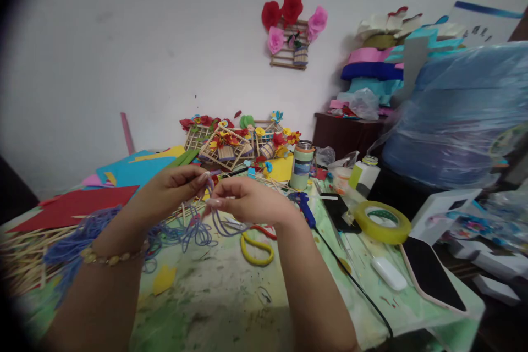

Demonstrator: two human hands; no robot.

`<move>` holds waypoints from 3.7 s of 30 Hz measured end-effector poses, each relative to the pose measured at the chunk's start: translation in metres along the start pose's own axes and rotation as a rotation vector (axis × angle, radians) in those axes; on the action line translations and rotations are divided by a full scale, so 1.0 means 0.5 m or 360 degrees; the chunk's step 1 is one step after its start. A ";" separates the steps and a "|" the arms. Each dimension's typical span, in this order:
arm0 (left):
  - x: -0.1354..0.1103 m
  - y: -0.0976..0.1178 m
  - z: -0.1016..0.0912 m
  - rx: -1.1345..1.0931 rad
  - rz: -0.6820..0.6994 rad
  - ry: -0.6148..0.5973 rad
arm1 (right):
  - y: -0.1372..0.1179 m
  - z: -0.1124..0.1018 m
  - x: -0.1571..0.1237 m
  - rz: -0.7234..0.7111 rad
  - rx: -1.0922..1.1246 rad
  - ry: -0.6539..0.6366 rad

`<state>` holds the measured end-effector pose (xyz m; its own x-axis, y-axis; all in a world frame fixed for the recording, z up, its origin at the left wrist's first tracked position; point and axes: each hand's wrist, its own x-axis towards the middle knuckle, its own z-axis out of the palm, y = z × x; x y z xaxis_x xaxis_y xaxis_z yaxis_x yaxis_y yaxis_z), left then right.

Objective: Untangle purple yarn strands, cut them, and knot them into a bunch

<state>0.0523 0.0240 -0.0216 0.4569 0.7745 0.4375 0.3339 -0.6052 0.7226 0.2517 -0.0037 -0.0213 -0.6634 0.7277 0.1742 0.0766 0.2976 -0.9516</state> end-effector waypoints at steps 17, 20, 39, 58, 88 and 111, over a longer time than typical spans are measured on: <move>-0.009 -0.042 -0.091 0.0118 -0.0284 0.0135 | 0.009 -0.199 -0.129 -0.1014 0.0519 0.1913; -0.010 -0.042 -0.090 0.0120 -0.0239 0.0134 | 0.021 -0.199 -0.121 -0.0902 0.0198 0.2079; -0.013 0.007 -0.024 0.0041 -0.0049 -0.0199 | 0.006 0.018 0.020 -0.0048 -0.0084 0.0173; -0.020 -0.013 -0.078 0.0047 -0.0168 0.0057 | -0.015 -0.158 -0.135 -0.0837 0.0522 0.1382; 0.030 -0.070 0.021 0.0488 -0.0317 -0.0460 | -0.013 -0.130 -0.080 -0.0893 0.0559 0.1481; 0.039 -0.030 0.058 -0.0789 -0.0370 -0.0314 | 0.005 -0.153 -0.091 -0.0776 0.0332 0.1497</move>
<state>0.0801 0.0427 -0.0396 0.5787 0.7990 0.1637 0.0398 -0.2281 0.9728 0.3390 0.0110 -0.0121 0.2568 0.7685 0.5860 -0.2287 0.6375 -0.7358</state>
